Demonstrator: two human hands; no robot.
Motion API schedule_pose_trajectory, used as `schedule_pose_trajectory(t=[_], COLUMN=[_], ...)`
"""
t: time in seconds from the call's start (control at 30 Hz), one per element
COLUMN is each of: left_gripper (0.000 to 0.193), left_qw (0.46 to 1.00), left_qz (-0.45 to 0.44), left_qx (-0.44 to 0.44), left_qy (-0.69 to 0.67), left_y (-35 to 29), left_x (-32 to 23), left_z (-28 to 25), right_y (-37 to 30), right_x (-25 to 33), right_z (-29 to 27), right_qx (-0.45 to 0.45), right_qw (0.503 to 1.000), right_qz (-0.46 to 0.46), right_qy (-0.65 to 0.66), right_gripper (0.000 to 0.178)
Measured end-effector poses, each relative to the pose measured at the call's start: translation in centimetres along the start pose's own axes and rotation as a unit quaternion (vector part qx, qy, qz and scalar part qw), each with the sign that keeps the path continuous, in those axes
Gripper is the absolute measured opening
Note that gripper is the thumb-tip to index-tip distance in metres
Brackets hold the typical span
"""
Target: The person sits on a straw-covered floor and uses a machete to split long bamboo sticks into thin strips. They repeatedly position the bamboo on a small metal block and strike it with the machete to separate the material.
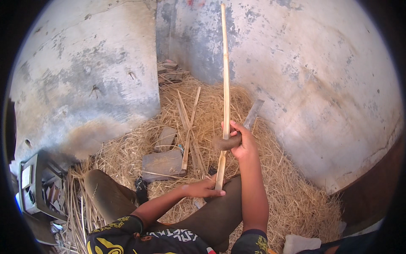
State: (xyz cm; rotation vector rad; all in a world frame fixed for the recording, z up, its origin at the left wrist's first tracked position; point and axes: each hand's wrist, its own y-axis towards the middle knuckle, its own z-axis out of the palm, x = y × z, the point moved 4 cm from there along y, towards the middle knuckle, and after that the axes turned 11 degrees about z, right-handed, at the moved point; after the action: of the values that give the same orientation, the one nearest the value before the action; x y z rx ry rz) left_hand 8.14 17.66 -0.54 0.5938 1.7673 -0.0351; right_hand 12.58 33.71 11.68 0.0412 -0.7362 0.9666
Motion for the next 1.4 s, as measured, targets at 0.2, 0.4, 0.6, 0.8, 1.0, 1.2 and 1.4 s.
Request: schedule_pose_trajectory(t=[0.2,0.4,0.6,0.8,1.0,1.2,1.4], left_gripper=[0.08,0.068,0.056,0.052,0.062,0.088,0.084], left_qw=[0.998,0.998,0.988,0.975,0.779,0.734,0.765], left_qz=[0.01,0.006,-0.059,-0.084,-0.31,-0.184,-0.207], left_qx=[-0.045,-0.062,-0.07,-0.101,-0.262,-0.331,-0.185], left_qy=[0.031,0.032,0.127,0.182,0.478,0.563,0.581], left_y=[-1.4,-2.3,-3.8,-6.9,-15.4,-16.4,-15.2], left_x=[-1.0,-1.0,1.5,-0.7,-14.1,-16.2,-15.0], left_z=[-1.6,-3.3,-6.5,-10.3,-14.1,-12.5,-10.3], right_y=[1.4,2.9,3.9,5.0,6.9,9.5,10.5], right_x=[-0.3,-0.4,-1.7,-3.8,-5.3,-9.9,-13.9], right_z=[1.2,2.4,4.1,6.3,7.1,9.6,11.9], right_qx=[-0.026,-0.03,-0.005,0.028,0.054,0.039,0.023], right_qw=[0.998,0.995,0.997,0.998,0.997,0.995,0.984], right_qz=[-0.022,-0.019,-0.033,-0.012,0.023,0.07,0.177], right_qy=[-0.048,-0.093,-0.063,-0.051,-0.052,-0.066,0.011], right_gripper=[0.029,0.026,0.025,0.021,0.027,0.031,0.028])
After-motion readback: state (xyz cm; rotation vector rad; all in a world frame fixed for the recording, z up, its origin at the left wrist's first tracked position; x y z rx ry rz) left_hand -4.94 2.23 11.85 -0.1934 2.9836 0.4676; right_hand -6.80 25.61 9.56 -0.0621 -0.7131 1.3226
